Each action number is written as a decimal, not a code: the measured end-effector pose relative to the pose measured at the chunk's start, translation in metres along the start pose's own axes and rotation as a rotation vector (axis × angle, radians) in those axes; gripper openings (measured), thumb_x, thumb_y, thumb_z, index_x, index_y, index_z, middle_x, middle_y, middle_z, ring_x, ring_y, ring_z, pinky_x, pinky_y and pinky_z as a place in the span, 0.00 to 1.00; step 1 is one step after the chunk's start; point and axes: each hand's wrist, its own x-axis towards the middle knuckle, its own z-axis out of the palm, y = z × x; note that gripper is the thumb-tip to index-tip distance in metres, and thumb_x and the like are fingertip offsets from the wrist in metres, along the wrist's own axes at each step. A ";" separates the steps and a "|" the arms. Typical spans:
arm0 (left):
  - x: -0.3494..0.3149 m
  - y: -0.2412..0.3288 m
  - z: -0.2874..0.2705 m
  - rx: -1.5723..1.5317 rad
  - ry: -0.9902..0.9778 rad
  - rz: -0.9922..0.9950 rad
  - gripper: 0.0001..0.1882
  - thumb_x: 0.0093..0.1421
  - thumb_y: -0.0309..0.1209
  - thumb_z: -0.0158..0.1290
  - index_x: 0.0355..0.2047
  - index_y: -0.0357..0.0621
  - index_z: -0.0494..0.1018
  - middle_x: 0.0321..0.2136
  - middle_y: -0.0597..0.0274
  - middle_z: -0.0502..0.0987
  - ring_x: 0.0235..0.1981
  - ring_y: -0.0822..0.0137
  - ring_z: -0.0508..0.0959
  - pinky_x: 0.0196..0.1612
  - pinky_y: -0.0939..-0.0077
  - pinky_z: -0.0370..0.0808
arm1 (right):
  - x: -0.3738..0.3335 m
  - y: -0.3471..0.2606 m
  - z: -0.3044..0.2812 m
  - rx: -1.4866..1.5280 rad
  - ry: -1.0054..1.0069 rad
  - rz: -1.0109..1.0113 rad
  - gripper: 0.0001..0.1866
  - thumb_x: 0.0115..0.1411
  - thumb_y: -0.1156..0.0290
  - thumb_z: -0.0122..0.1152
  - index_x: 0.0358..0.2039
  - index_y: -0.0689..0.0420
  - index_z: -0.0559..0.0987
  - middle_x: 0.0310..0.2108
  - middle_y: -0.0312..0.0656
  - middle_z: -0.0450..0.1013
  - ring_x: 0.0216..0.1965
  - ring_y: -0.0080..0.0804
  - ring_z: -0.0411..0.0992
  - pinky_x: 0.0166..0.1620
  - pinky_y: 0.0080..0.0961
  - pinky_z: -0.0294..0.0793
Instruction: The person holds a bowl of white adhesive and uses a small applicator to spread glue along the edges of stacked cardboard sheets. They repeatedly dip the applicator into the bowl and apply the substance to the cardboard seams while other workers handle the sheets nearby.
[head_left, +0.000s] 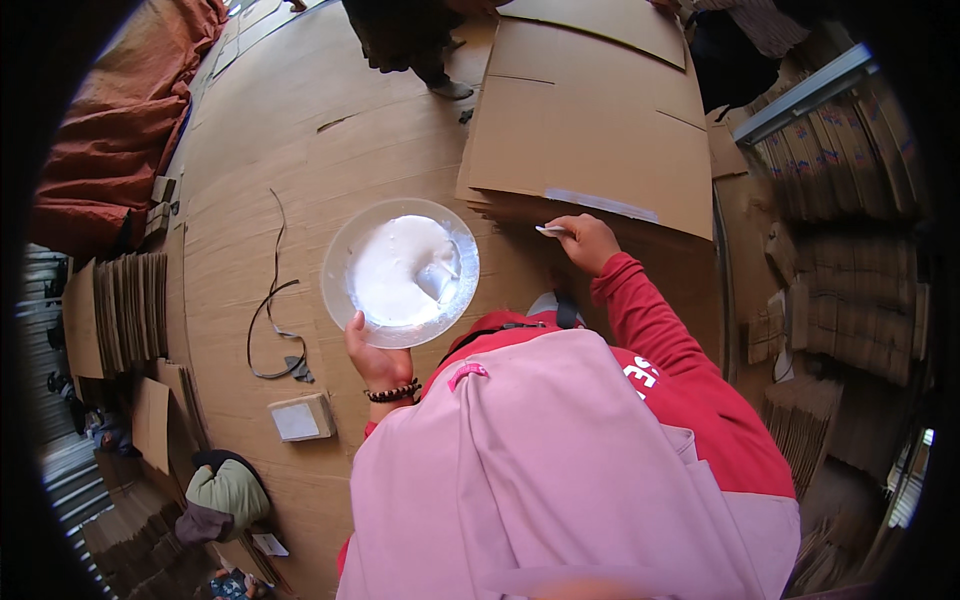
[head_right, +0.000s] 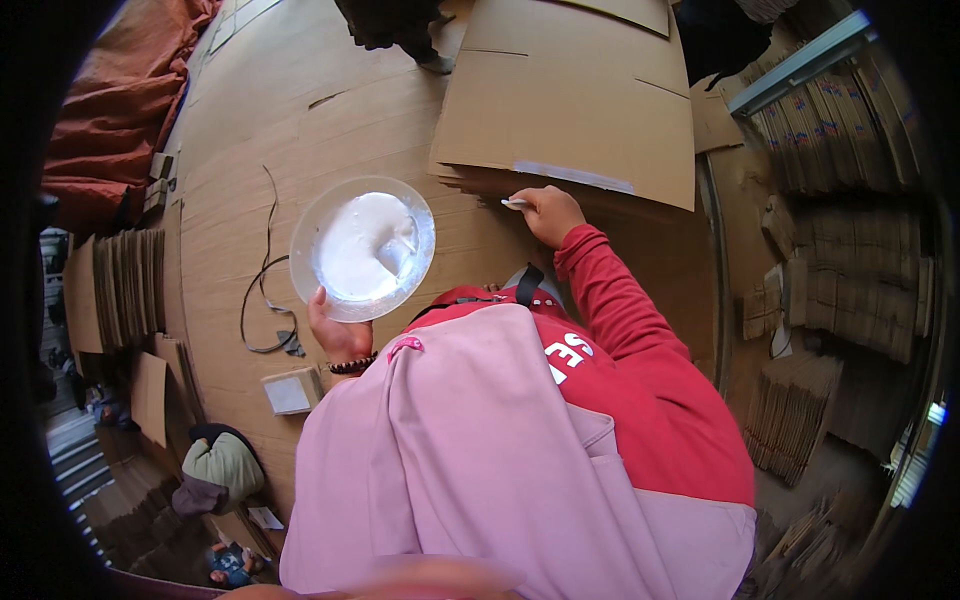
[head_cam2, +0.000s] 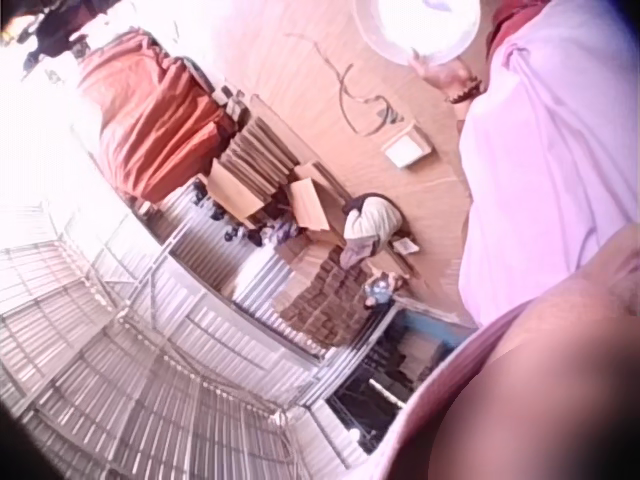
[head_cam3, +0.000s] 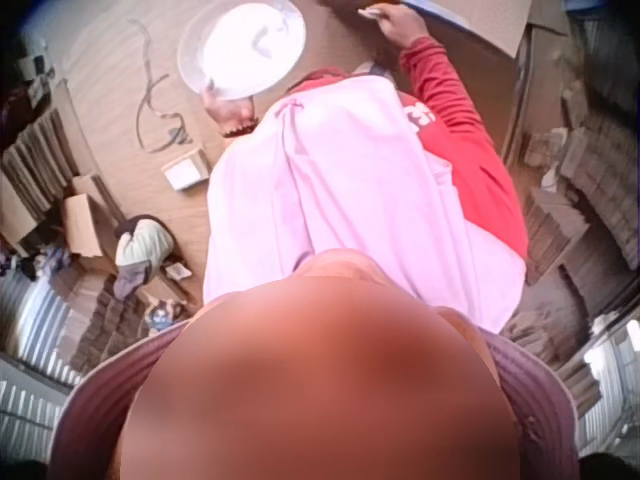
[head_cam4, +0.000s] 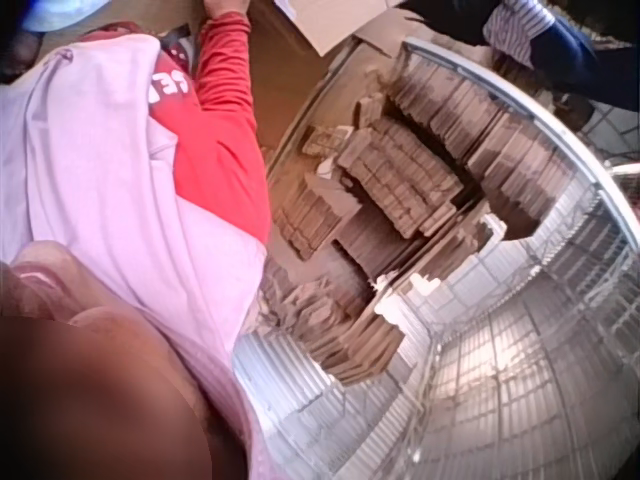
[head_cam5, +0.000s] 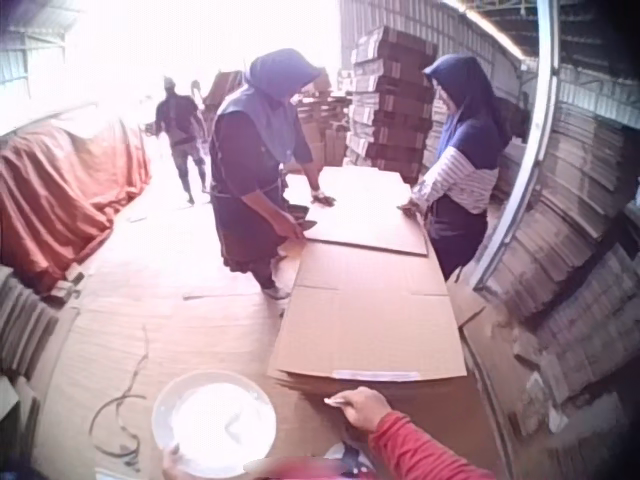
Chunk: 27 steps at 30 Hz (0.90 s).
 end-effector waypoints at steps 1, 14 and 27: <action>-0.001 0.000 0.000 -0.002 -0.004 0.008 0.28 0.58 0.41 0.43 0.54 0.35 0.61 0.54 0.53 0.66 0.56 0.56 0.65 0.59 0.59 0.59 | 0.005 -0.001 -0.003 -0.046 0.017 0.039 0.11 0.54 0.72 0.55 0.37 0.49 0.80 0.31 0.45 0.75 0.36 0.46 0.72 0.40 0.36 0.72; -0.003 -0.007 -0.006 -0.070 0.023 0.051 0.29 0.57 0.42 0.43 0.56 0.38 0.60 0.54 0.53 0.66 0.56 0.57 0.65 0.58 0.58 0.61 | 0.002 0.064 -0.046 -0.155 0.000 0.233 0.11 0.53 0.72 0.54 0.36 0.46 0.80 0.32 0.48 0.76 0.38 0.48 0.74 0.40 0.42 0.72; 0.004 -0.003 -0.011 -0.042 -0.067 -0.012 0.29 0.58 0.41 0.43 0.55 0.35 0.60 0.54 0.53 0.66 0.56 0.56 0.65 0.59 0.58 0.61 | -0.042 0.079 -0.072 -0.351 0.002 0.400 0.10 0.55 0.71 0.57 0.37 0.45 0.80 0.32 0.44 0.75 0.38 0.45 0.72 0.41 0.39 0.71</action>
